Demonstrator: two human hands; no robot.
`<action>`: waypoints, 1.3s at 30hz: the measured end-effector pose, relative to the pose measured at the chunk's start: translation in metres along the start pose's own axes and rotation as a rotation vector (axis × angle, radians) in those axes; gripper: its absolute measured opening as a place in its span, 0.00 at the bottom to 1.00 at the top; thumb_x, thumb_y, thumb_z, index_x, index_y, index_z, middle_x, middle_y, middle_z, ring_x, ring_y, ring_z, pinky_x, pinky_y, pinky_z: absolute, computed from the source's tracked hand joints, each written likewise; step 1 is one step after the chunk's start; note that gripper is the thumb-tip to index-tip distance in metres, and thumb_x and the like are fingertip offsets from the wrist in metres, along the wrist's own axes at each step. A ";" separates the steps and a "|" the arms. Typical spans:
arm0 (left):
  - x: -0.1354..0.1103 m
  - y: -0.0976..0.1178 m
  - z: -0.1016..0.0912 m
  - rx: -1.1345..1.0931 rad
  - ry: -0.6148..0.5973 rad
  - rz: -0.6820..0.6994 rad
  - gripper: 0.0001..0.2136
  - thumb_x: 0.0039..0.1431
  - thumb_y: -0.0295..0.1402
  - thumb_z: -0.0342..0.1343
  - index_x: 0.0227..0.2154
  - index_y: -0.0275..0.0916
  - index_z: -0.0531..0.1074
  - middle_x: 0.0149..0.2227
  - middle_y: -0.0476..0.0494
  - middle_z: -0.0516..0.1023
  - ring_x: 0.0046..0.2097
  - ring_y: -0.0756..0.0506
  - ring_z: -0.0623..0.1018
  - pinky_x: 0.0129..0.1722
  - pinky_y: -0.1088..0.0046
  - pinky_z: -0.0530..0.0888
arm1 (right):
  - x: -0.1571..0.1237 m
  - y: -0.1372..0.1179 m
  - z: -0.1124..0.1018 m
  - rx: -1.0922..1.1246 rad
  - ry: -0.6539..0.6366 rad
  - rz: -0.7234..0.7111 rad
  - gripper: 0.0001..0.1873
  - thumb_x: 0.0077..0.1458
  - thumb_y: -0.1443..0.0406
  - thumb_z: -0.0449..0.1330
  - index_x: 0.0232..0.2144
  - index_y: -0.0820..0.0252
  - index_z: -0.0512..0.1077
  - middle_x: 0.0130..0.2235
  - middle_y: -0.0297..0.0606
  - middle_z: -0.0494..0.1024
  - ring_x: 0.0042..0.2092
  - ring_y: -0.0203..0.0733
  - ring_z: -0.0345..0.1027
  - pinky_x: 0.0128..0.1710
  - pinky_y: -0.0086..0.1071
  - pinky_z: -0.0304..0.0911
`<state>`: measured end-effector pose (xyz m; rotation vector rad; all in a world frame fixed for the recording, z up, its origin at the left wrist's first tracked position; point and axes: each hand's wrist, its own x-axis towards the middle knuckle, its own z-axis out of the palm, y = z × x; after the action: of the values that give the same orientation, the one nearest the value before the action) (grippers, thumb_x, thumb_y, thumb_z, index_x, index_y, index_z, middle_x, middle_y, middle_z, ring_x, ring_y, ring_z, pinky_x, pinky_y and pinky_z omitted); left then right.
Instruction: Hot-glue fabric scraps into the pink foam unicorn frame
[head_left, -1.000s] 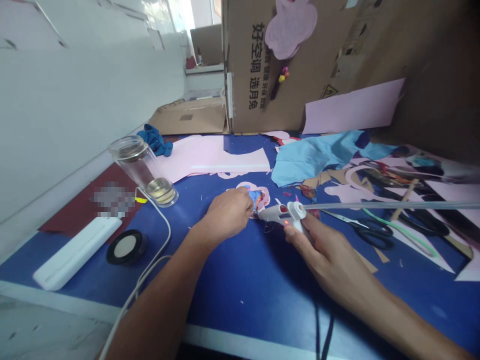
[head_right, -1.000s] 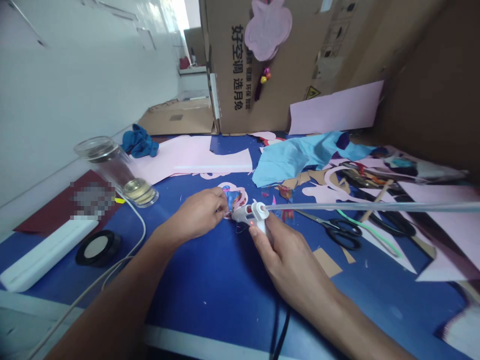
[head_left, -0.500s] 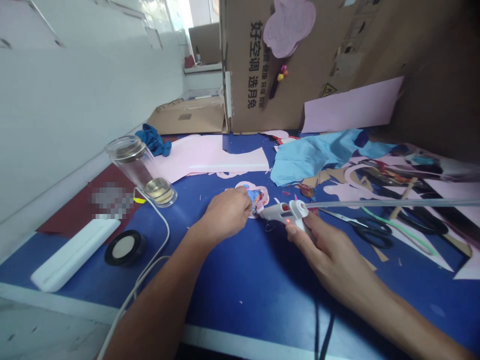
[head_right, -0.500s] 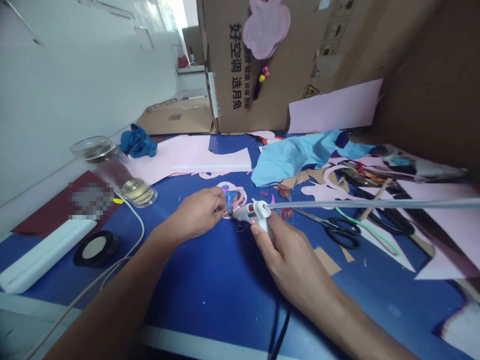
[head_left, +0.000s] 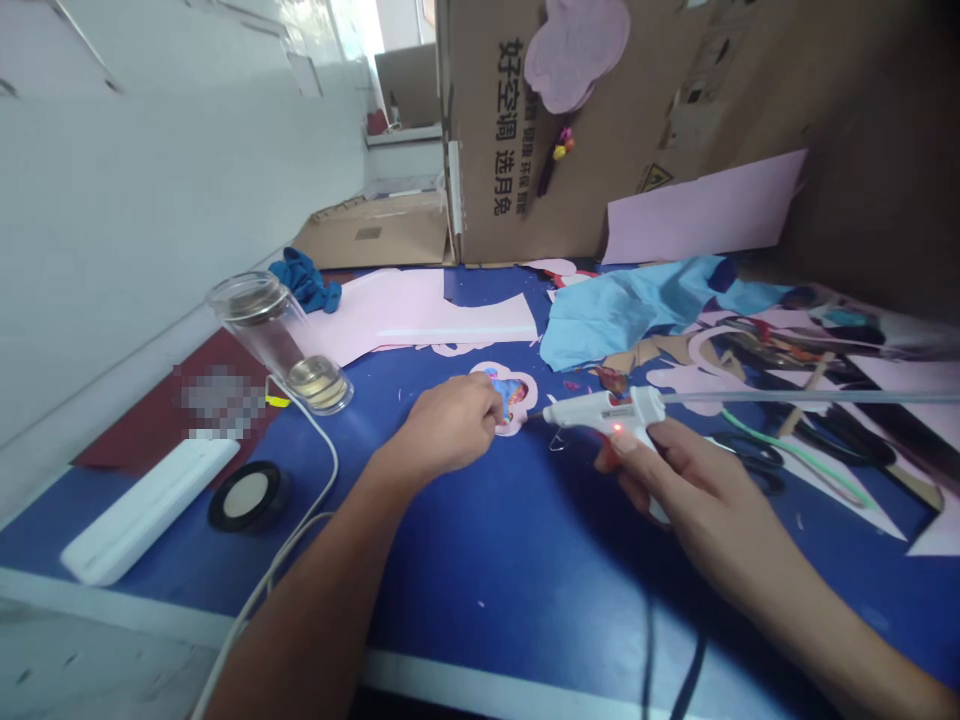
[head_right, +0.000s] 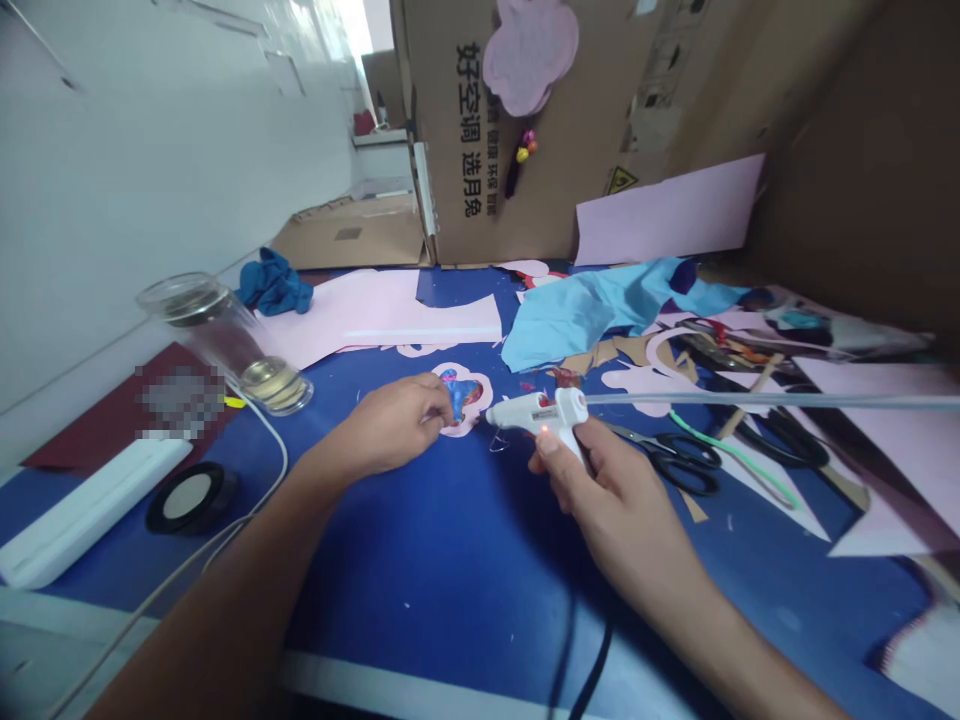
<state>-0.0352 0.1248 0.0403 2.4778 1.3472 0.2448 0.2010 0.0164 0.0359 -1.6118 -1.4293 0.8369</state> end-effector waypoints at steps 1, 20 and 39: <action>0.000 0.000 -0.001 -0.019 0.001 -0.006 0.12 0.62 0.24 0.54 0.36 0.45 0.82 0.47 0.45 0.82 0.47 0.42 0.80 0.47 0.66 0.74 | 0.001 -0.001 0.000 0.010 0.001 0.005 0.26 0.65 0.42 0.58 0.29 0.55 0.76 0.22 0.32 0.69 0.23 0.39 0.59 0.23 0.34 0.52; 0.007 -0.005 0.004 -0.005 0.014 -0.020 0.11 0.57 0.18 0.52 0.25 0.40 0.71 0.33 0.48 0.75 0.33 0.47 0.72 0.34 0.69 0.64 | 0.002 0.006 -0.002 0.111 0.002 0.045 0.26 0.66 0.42 0.59 0.33 0.56 0.77 0.23 0.32 0.69 0.24 0.39 0.59 0.22 0.33 0.51; 0.005 0.000 0.005 0.039 -0.001 -0.058 0.06 0.63 0.27 0.59 0.30 0.41 0.71 0.37 0.45 0.77 0.38 0.44 0.75 0.36 0.67 0.65 | 0.003 0.004 -0.002 0.059 0.008 0.013 0.26 0.66 0.42 0.58 0.31 0.56 0.77 0.23 0.33 0.71 0.25 0.40 0.62 0.24 0.34 0.53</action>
<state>-0.0305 0.1283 0.0354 2.4655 1.4347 0.2060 0.2048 0.0193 0.0328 -1.5802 -1.3770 0.8715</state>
